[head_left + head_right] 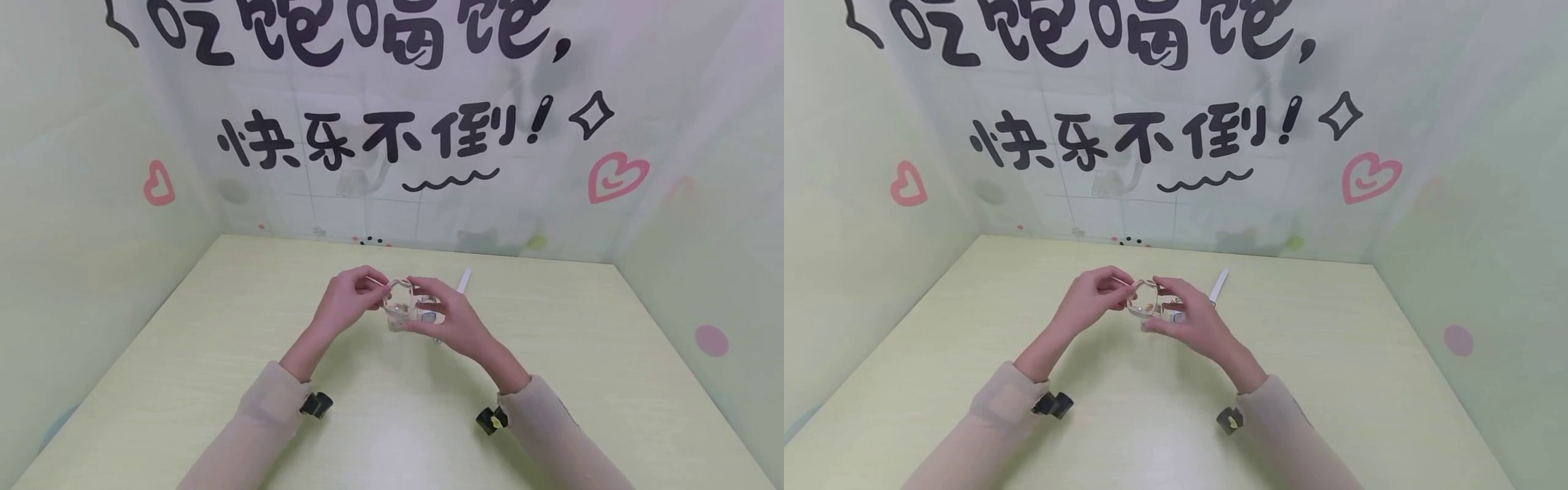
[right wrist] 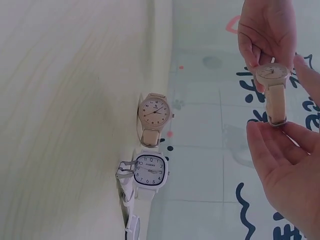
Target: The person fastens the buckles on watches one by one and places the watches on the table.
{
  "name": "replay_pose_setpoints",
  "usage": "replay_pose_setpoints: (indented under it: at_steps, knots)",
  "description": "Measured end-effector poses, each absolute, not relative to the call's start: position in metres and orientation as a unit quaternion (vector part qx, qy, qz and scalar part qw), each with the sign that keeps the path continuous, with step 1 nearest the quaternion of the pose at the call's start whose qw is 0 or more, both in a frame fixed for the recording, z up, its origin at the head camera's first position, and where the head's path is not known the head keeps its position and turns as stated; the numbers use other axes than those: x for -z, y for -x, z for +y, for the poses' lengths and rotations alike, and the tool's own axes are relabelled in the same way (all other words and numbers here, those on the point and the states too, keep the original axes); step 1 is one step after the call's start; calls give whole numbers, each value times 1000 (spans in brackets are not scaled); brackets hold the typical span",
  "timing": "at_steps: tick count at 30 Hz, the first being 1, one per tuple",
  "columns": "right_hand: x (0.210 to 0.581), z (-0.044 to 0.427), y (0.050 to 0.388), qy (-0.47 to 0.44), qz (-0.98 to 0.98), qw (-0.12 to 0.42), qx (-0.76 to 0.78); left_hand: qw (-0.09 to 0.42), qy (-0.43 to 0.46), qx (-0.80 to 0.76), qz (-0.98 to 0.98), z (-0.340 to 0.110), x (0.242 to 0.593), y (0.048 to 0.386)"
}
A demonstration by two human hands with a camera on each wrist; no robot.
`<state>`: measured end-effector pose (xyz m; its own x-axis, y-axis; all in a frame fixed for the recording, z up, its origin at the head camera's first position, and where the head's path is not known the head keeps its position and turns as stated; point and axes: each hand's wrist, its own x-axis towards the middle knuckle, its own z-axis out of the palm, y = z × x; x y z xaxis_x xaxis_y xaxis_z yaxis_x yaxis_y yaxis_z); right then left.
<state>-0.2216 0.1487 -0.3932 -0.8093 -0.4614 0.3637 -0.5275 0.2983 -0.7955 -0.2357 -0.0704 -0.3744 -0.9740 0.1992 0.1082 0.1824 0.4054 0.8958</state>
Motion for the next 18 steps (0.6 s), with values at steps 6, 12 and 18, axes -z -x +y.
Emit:
replay_pose_setpoints:
  at_steps: [6, 12, 18]
  knots:
    - [391, 144, 223, -310, -808, 60, -497, 25, -105, -551, 828, -71, 374, 236]
    - [390, 141, 226, -295, -810, 87, -500, 40, -101, -565, 818, -73, 374, 235]
    - [388, 135, 229, -259, -821, 86, -502, 50, -115, -566, 814, -75, 375, 237]
